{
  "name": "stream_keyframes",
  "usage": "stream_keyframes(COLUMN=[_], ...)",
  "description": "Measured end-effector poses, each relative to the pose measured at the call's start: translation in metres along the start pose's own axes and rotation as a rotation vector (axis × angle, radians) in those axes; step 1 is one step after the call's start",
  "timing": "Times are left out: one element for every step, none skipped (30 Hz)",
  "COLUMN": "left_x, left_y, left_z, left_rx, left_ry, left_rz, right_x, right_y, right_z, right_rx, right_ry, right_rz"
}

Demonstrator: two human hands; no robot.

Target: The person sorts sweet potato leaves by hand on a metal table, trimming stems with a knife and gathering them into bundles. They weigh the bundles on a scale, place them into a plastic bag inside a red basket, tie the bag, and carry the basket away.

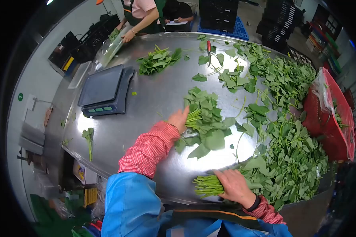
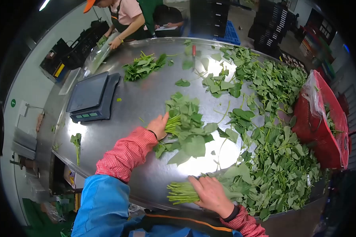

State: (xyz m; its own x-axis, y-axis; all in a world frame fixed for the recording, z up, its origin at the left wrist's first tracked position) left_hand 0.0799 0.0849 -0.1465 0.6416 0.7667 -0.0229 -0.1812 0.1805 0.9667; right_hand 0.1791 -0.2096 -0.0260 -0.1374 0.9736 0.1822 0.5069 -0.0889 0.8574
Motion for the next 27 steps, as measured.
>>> stream_keyframes(left_x=[0.000,-0.001,-0.003,-0.002,-0.002,-0.005,-0.011,-0.019,-0.025,-0.029,-0.033,-0.038,-0.045,-0.050,-0.049,-0.050,-0.051,-0.052,-0.052,-0.051,-0.050,-0.047,-0.043,-0.042,-0.040,-0.038,-0.039], left_y=[0.006,0.016,0.026,0.038,0.059,0.082,0.105,0.128,0.149,0.168,0.190,0.211,0.235,0.254,0.265,0.281,0.292,0.302,0.307,0.308,0.308,0.306,0.294,0.274,0.255,0.235,0.225], left_z=[0.003,0.006,0.008,0.013,0.022,0.025,0.021,0.015,0.006,-0.011,-0.035,-0.060,-0.085,-0.116,-0.157,-0.192,-0.228,-0.262,-0.295,-0.325,-0.354,-0.381,-0.403,-0.420,-0.436,-0.450,-0.454], left_rx=[-0.036,-0.074,-0.114,-0.167,-0.221,-0.273,-0.354,-0.436,-0.516,-0.504,-0.492,-0.482,-0.412,-0.315,-0.202,-0.126,-0.050,-0.001,0.045,0.039,0.032,0.025,0.039,0.054,0.069,0.090,0.110], left_ry=[0.022,0.047,0.079,0.089,0.101,0.112,0.139,0.166,0.189,0.207,0.223,0.237,0.251,0.314,0.346,0.407,0.469,0.526,0.584,0.643,0.702,0.760,0.781,0.802,0.821,0.848,0.876], left_rz=[0.019,0.039,0.061,0.112,0.162,0.211,0.278,0.346,0.416,0.460,0.504,0.545,0.605,0.633,0.699,0.719,0.726,0.737,0.743,0.715,0.685,0.658,0.599,0.537,0.478,0.395,0.312], right_x=[-0.004,-0.008,-0.010,-0.011,-0.012,-0.013,-0.013,-0.012,-0.010,-0.004,0.003,0.011,0.020,0.030,0.040,0.050,0.064,0.078,0.093,0.107,0.121,0.135,0.148,0.159,0.173,0.187,0.201], right_y=[0.001,0.002,0.003,0.004,0.004,0.003,-0.001,-0.005,-0.007,-0.009,-0.011,-0.014,-0.018,-0.023,-0.028,-0.034,-0.038,-0.044,-0.047,-0.050,-0.054,-0.060,-0.066,-0.072,-0.076,-0.080,-0.084], right_z=[0.000,-0.001,-0.002,-0.004,-0.006,-0.009,-0.012,-0.016,-0.021,-0.026,-0.033,-0.039,-0.047,-0.054,-0.063,-0.073,-0.082,-0.091,-0.102,-0.114,-0.125,-0.134,-0.142,-0.151,-0.159,-0.166,-0.172], right_rx=[0.003,0.007,0.022,0.037,0.054,0.055,0.058,0.061,0.062,0.059,0.055,0.053,0.050,0.046,0.031,0.016,-0.006,-0.029,-0.049,-0.069,-0.090,-0.097,-0.104,-0.110,-0.123,-0.135,-0.146], right_ry=[0.004,0.011,0.017,0.023,0.030,0.059,0.087,0.115,0.124,0.133,0.141,0.143,0.141,0.136,0.145,0.147,0.152,0.151,0.141,0.129,0.118,0.123,0.128,0.134,0.141,0.149,0.159], right_rz=[0.010,0.016,0.022,0.028,0.029,0.028,0.027,0.025,0.011,0.001,-0.008,-0.003,0.001,0.006,-0.007,-0.020,-0.024,-0.024,-0.017,-0.015,-0.013,-0.004,0.002,0.006,0.003,-0.003,-0.011])
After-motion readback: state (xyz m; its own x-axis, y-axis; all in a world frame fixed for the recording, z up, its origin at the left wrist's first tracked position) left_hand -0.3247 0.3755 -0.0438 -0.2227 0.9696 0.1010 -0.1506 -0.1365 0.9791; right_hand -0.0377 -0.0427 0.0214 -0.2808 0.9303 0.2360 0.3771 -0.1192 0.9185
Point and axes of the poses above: each hand's wrist, its own x-axis towards the middle knuckle, its own y-axis out of the back of the hand, z = x × y, the point moved 6 cm from there along x, towards the middle knuckle, and after that the axes turned 9 degrees about z, right-handed, at the moved point
